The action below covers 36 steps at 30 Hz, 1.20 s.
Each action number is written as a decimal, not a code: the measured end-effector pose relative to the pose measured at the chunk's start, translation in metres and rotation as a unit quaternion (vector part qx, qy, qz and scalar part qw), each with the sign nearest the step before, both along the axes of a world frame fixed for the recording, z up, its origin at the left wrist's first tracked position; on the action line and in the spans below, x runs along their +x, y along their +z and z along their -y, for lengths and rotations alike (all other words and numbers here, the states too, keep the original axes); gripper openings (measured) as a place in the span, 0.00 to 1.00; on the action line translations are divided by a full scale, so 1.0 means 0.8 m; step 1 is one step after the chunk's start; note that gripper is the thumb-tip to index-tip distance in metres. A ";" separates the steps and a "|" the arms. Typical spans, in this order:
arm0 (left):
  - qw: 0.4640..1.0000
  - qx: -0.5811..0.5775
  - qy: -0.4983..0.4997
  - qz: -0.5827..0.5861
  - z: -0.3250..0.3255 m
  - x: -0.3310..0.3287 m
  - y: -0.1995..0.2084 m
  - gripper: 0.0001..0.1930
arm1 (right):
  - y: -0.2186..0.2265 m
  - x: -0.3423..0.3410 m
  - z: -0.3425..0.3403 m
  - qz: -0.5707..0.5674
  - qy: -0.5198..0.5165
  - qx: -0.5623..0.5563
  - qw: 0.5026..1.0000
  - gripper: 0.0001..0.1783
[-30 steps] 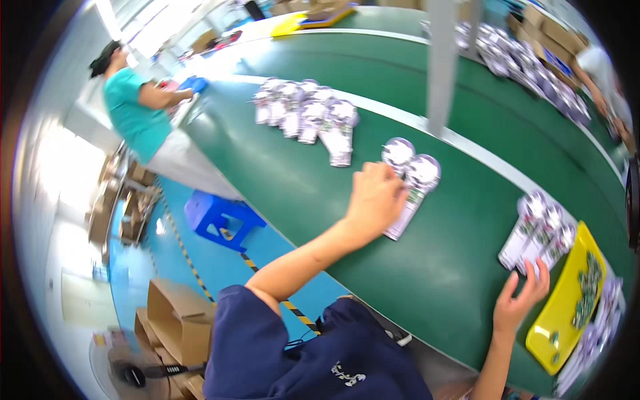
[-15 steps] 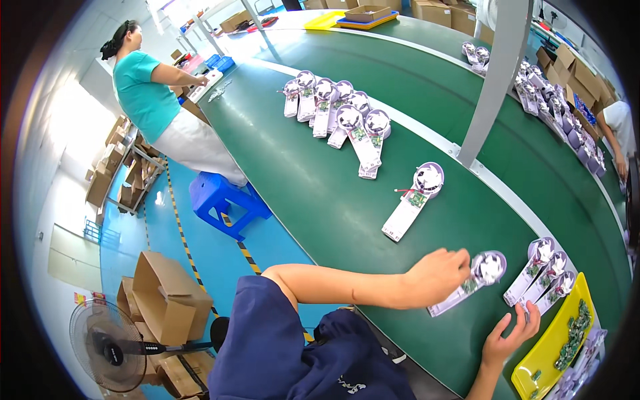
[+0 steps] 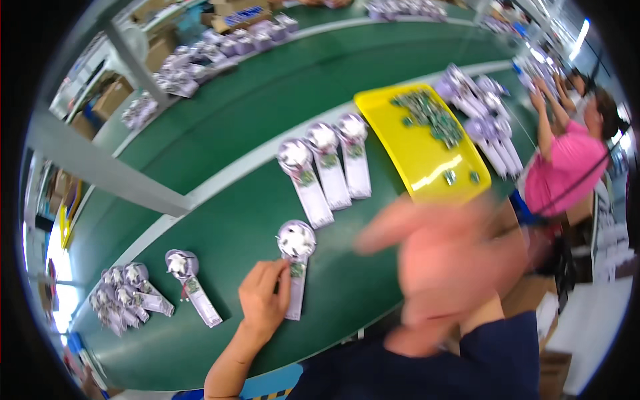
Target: The person assembles handheld fans by connecting the motor wires to the circuit boards inside the plastic fan casings and arranging the units on the conveyor table by hand.
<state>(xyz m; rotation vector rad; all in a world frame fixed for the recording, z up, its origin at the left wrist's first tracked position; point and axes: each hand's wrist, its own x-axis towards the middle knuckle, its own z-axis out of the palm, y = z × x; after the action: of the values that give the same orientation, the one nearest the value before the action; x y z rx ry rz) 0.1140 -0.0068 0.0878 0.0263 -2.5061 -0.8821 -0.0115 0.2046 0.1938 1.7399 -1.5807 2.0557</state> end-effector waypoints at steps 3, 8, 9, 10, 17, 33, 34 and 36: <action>1.000 -0.001 -0.005 -0.021 0.009 0.010 -0.006 0.10 | 0.014 0.023 -0.009 0.013 -0.048 0.034 0.998 0.25; 0.997 0.064 -0.048 -0.018 0.020 0.000 -0.017 0.09 | 0.055 0.032 -0.005 -0.006 -0.132 0.092 0.987 0.24; 0.997 0.060 -0.038 -0.006 0.026 0.000 -0.013 0.09 | 0.064 0.035 -0.002 -0.013 -0.147 0.101 0.984 0.24; 0.998 0.064 -0.022 0.002 0.019 0.000 -0.013 0.09 | 0.071 0.034 -0.006 -0.024 -0.156 0.116 0.981 0.24; 0.997 0.062 -0.043 0.002 0.027 0.015 -0.033 0.07 | 0.139 -0.013 -0.027 -0.209 -0.269 0.119 0.933 0.23; 0.992 0.115 -0.058 0.013 0.012 0.000 -0.026 0.08 | 0.124 0.034 0.135 -0.117 0.043 0.055 0.991 0.22; 0.993 0.102 -0.061 0.004 0.017 0.004 -0.033 0.09 | 0.117 0.038 0.143 -0.123 0.060 0.050 0.989 0.22; 0.994 0.107 -0.036 0.010 0.011 0.018 -0.040 0.08 | 0.116 0.033 0.152 -0.146 0.076 0.042 0.985 0.22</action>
<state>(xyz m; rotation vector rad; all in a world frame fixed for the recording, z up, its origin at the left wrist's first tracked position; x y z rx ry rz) 0.1285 -0.0156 0.0561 0.0133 -2.4327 -1.1814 0.0150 0.0827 0.2867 2.1363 -1.5079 1.7061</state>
